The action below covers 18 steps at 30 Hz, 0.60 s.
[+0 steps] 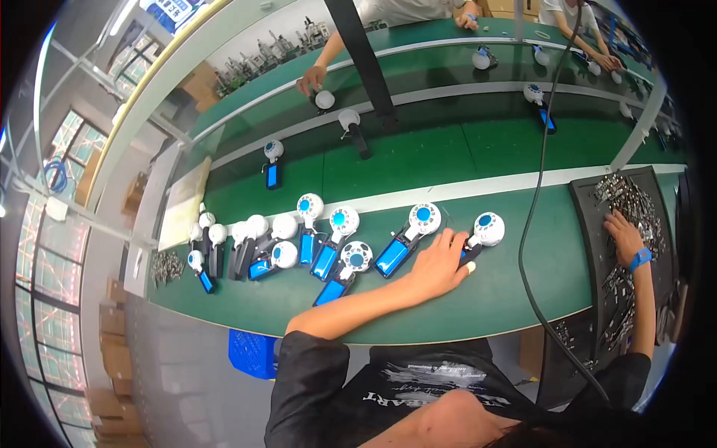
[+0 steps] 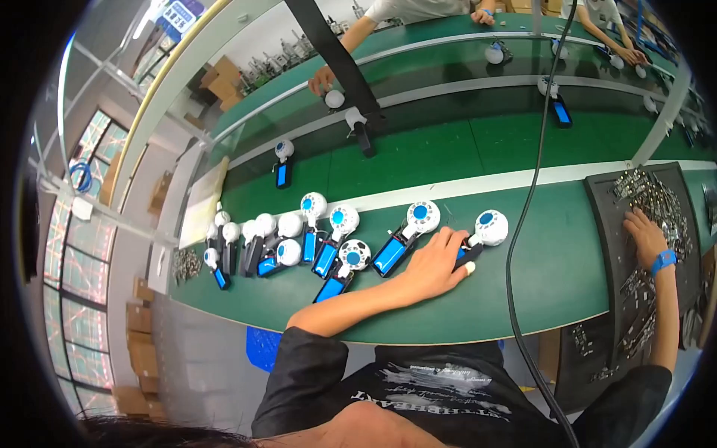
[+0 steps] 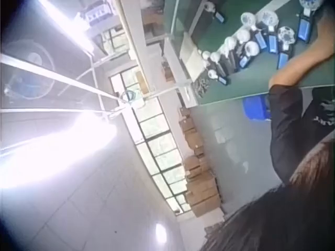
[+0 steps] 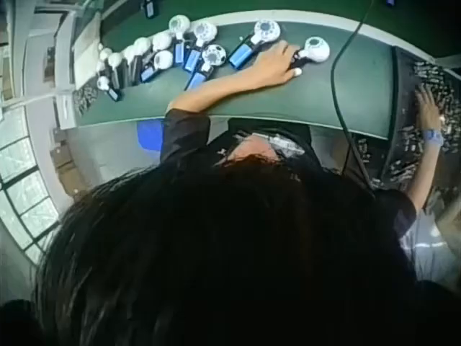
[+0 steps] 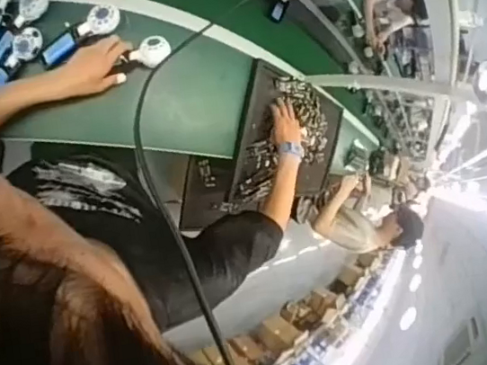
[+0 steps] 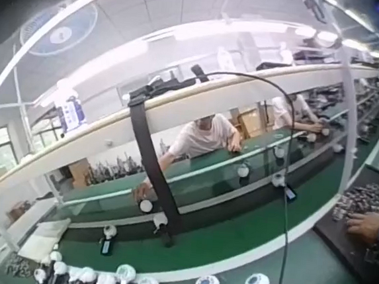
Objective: Assembling electronic or mechanical components on a factory production line using an electric screwdriver.
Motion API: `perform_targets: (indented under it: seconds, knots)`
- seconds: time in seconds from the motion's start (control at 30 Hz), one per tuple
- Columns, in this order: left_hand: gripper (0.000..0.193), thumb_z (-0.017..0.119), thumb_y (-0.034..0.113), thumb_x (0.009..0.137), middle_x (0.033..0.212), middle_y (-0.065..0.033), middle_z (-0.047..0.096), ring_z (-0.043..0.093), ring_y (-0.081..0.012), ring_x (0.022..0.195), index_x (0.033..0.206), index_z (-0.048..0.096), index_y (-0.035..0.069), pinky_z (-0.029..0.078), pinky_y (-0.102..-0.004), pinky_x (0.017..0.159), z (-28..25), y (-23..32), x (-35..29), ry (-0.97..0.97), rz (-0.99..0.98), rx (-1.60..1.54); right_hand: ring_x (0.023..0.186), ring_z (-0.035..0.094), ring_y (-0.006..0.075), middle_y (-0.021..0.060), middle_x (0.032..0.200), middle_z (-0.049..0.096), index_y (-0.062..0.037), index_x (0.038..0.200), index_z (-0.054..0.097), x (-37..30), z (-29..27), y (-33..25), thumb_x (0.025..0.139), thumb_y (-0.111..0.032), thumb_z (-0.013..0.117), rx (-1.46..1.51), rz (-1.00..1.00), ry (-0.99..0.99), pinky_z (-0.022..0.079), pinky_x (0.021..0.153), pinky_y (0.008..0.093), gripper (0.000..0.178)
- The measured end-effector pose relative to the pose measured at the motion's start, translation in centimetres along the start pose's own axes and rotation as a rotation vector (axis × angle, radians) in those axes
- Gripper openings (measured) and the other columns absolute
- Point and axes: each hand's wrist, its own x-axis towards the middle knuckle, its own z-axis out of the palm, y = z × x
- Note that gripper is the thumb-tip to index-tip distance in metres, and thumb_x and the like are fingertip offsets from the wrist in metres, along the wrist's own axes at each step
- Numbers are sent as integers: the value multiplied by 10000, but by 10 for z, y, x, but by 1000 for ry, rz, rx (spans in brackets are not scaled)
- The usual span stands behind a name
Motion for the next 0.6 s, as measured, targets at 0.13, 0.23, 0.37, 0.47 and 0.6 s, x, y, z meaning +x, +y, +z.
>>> perform_targets:
  seconds: [0.13,0.23,0.37,0.47,0.6]
  knots:
    - [515,709,140,872,1165,-163,552,643,-286,1047,1360,558,83,547,-405,872,2,-5,-15,35,160,-288,1308,516,311,106,1254,603,-79,1019,626,-3,84,26,686,-42,705,-33,-180,254,490,1004,414,344]
    - [347,673,53,877,1064,-131,581,652,-229,900,1224,658,56,541,-348,757,-2,-13,3,-61,140,-462,1284,532,299,90,1231,616,-83,1001,633,27,-9,-5,709,-10,679,-114,-142,110,495,975,427,304]
    - [293,673,18,880,982,-110,610,634,-172,827,1170,692,54,521,-306,694,1,-3,5,35,172,-447,1137,619,316,117,1172,659,-51,1095,628,7,-35,-25,841,-18,664,191,-69,215,519,930,411,259]
    - [290,679,16,887,988,-104,641,634,-147,832,1176,686,41,516,-281,688,-6,-8,9,-7,141,-421,923,689,284,142,1063,690,-24,1216,592,-2,-22,-77,955,-27,599,706,22,641,547,821,360,261]
    - [277,693,18,897,1001,-91,679,633,-126,847,1173,698,28,518,-263,697,-6,-8,21,-126,-89,-711,717,688,150,154,1105,730,-21,1469,461,-28,-23,-237,986,11,466,1294,28,581,557,660,286,484]
